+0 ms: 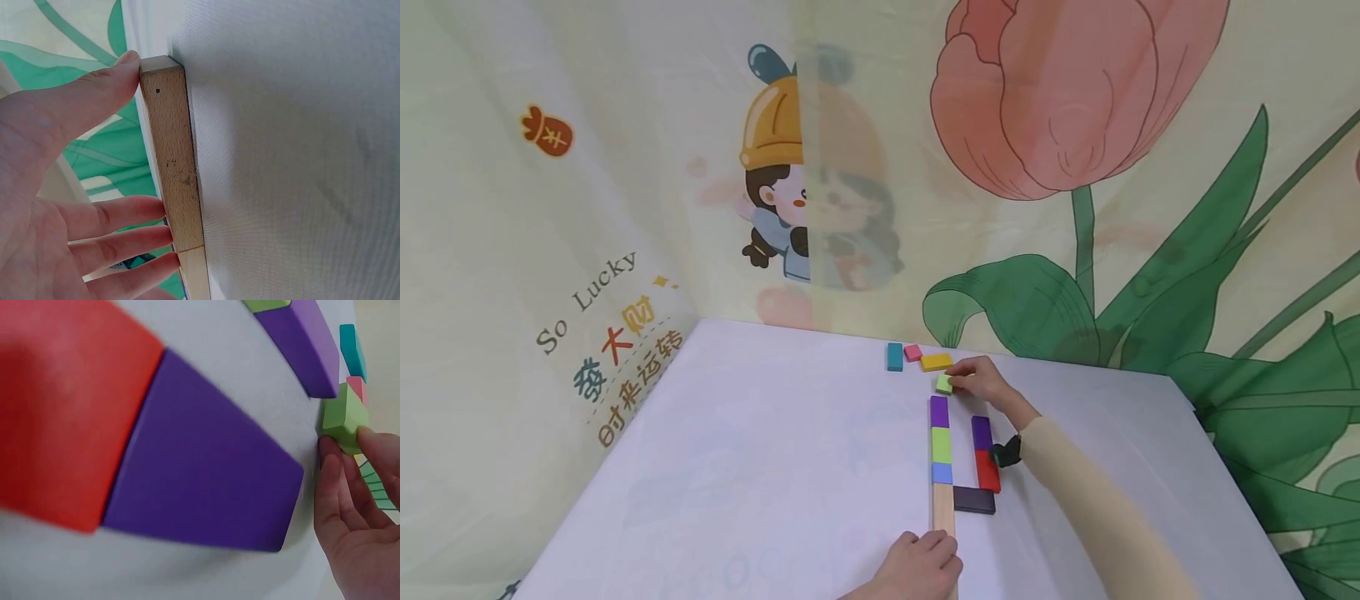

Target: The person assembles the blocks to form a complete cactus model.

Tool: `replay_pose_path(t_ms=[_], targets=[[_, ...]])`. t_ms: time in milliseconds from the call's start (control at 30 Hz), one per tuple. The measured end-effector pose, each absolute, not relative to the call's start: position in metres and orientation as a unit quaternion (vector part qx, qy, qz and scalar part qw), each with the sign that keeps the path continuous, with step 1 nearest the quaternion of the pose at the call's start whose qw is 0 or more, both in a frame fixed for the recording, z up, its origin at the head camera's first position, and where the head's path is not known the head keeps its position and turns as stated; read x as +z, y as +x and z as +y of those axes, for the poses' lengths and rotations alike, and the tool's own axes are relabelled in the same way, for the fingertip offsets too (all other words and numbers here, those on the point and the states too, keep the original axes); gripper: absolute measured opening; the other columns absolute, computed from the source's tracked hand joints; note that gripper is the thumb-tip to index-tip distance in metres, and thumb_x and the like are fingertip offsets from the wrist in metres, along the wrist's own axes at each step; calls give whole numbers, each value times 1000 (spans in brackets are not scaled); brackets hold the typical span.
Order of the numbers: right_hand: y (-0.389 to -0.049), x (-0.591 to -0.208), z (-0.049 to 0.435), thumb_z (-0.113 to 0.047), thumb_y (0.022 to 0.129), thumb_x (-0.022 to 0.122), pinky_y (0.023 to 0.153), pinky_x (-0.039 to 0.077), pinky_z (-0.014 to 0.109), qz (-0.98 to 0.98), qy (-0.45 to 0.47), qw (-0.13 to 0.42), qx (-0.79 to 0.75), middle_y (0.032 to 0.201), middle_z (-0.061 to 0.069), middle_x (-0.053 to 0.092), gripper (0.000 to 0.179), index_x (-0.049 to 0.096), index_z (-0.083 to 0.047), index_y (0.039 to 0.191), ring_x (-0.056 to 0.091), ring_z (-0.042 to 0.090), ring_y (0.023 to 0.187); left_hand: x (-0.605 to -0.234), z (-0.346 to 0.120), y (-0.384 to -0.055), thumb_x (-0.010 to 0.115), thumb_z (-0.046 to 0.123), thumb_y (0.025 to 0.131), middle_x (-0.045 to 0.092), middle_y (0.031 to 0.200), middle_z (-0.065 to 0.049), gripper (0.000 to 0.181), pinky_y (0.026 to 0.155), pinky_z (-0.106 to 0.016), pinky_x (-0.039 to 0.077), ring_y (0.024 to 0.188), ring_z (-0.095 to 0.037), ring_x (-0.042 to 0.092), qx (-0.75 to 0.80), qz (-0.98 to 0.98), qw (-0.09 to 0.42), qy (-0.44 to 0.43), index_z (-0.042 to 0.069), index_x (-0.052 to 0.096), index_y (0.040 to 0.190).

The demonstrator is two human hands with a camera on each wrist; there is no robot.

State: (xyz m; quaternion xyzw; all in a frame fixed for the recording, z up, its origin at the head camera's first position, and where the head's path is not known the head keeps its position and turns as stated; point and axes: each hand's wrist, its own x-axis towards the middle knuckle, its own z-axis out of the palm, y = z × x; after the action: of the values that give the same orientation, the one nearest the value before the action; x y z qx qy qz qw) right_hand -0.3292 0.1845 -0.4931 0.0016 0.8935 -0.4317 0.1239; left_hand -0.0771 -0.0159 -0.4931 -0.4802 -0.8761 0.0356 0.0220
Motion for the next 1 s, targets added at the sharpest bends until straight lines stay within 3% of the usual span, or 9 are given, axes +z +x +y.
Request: replay_pose_path(t_ms=[333,633,1000], targets=[[-328,-496,175,-10,92,63,70,52,22,897,-5,127,-423,110,15,65,22,69,-1,111,58,17,83,-490,-15,-76,46,62,93,53,103,13,45,68,-14,41,93,-1,46,31,-880,0,-473,25,62,112],[-327,-498,171,-9,92,62,69,51,23,896,-6,126,-425,106,14,64,19,70,-2,108,57,18,83,-491,-16,-76,47,62,92,54,102,13,44,66,-14,40,94,-1,48,34,-879,28,-475,26,63,109],[-324,-497,171,-10,92,63,67,49,22,900,-21,129,-416,103,12,66,19,70,-2,108,55,17,81,-492,-16,-77,48,62,92,54,103,12,44,67,-14,41,94,-1,47,35,-878,17,-478,25,63,111]])
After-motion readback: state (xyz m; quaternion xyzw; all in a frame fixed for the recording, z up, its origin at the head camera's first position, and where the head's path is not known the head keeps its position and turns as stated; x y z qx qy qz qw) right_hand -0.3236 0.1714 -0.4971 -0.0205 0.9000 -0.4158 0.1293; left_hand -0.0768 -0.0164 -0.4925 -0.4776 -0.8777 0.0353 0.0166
